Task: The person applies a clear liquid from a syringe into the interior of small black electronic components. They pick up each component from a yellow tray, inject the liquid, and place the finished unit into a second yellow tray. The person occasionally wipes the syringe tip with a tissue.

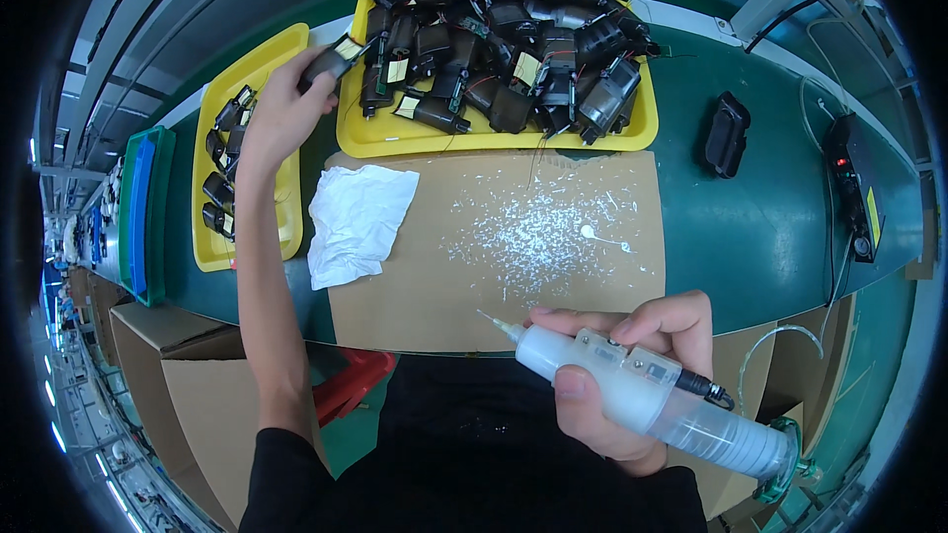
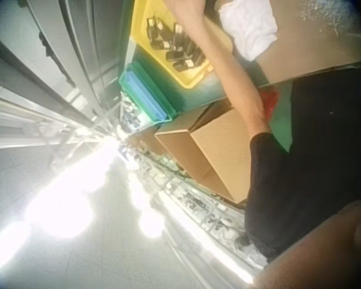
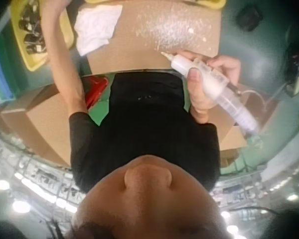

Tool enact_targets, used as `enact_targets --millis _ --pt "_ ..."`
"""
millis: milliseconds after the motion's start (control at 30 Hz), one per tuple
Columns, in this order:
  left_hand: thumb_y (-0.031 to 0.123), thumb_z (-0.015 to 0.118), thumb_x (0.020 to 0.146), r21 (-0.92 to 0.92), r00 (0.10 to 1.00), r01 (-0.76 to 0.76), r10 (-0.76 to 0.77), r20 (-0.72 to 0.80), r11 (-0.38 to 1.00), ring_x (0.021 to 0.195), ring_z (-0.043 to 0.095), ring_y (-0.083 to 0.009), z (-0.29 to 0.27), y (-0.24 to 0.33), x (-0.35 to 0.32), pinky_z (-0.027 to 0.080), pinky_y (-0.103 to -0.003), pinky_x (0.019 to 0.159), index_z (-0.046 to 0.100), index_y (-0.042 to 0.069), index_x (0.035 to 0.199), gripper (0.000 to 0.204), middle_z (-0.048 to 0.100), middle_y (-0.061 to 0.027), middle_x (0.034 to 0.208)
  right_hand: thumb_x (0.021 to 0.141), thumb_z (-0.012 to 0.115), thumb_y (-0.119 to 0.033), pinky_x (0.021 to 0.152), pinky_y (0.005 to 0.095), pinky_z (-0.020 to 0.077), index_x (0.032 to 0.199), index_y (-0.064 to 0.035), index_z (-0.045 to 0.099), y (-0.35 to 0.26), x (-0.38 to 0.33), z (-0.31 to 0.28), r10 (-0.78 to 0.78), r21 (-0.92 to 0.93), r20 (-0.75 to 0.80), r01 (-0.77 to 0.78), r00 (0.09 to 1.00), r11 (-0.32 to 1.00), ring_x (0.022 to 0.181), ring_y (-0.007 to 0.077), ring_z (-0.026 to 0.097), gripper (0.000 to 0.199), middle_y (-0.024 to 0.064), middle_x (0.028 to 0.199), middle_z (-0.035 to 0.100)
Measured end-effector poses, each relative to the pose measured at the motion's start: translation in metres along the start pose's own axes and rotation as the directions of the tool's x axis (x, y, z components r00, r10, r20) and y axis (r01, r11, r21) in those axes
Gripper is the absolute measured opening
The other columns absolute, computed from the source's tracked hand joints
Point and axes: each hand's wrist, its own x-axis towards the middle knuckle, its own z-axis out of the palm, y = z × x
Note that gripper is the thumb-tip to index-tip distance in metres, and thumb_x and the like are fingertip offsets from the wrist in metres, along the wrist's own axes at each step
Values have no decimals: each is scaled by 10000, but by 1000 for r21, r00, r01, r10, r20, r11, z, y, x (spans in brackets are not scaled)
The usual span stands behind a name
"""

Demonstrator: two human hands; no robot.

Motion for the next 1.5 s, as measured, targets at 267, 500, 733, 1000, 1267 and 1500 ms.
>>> enact_targets --millis 267,500,733,1000,1267,1500 --pt "129 548 816 -954 990 53 109 88 294 760 610 -212 26 19 -92 464 -258 590 385 -24 1164 414 565 -186 1002 730 707 -167 697 304 548 901 -22 291 3 8 6 9 -53 -5 -9 1000 999 790 283 655 473 139 843 538" --pt "388 474 869 -883 874 437 313 371 -173 795 565 -231 72 61 -129 453 -253 478 180 8 1354 684 524 -185 995 729 706 -355 620 325 555 899 -40 290 -5 9 20 -12 -178 -93 -5 996 984 629 258 644 549 223 748 625" --pt "481 431 880 -875 811 470 446 379 -111 821 539 -253 82 60 -147 437 -375 739 344 -52 1243 651 514 -172 972 762 669 -352 591 326 578 870 10 268 -7 12 24 -171 -280 26 171 985 944 603 254 636 551 208 732 564" --pt "546 506 824 -912 800 410 472 370 19 730 547 -213 74 53 -152 449 -320 625 460 -137 1060 724 545 -193 828 654 751 -111 648 206 516 919 -12 325 -3 15 14 -203 -207 241 255 949 945 719 189 647 510 177 826 609" --pt "531 527 821 -934 816 351 468 340 66 736 551 -206 71 57 -152 446 -316 661 473 -141 1040 709 562 -192 855 646 751 -82 728 307 558 926 -11 334 -15 12 21 -78 -210 189 118 979 970 754 221 653 507 166 808 578" --pt "533 523 823 -936 812 337 473 342 99 729 545 -204 70 58 -152 436 -313 647 480 -136 1036 704 560 -197 852 641 764 -75 739 309 554 933 -14 339 -14 13 18 -100 -192 230 146 968 970 766 224 653 519 167 813 579"
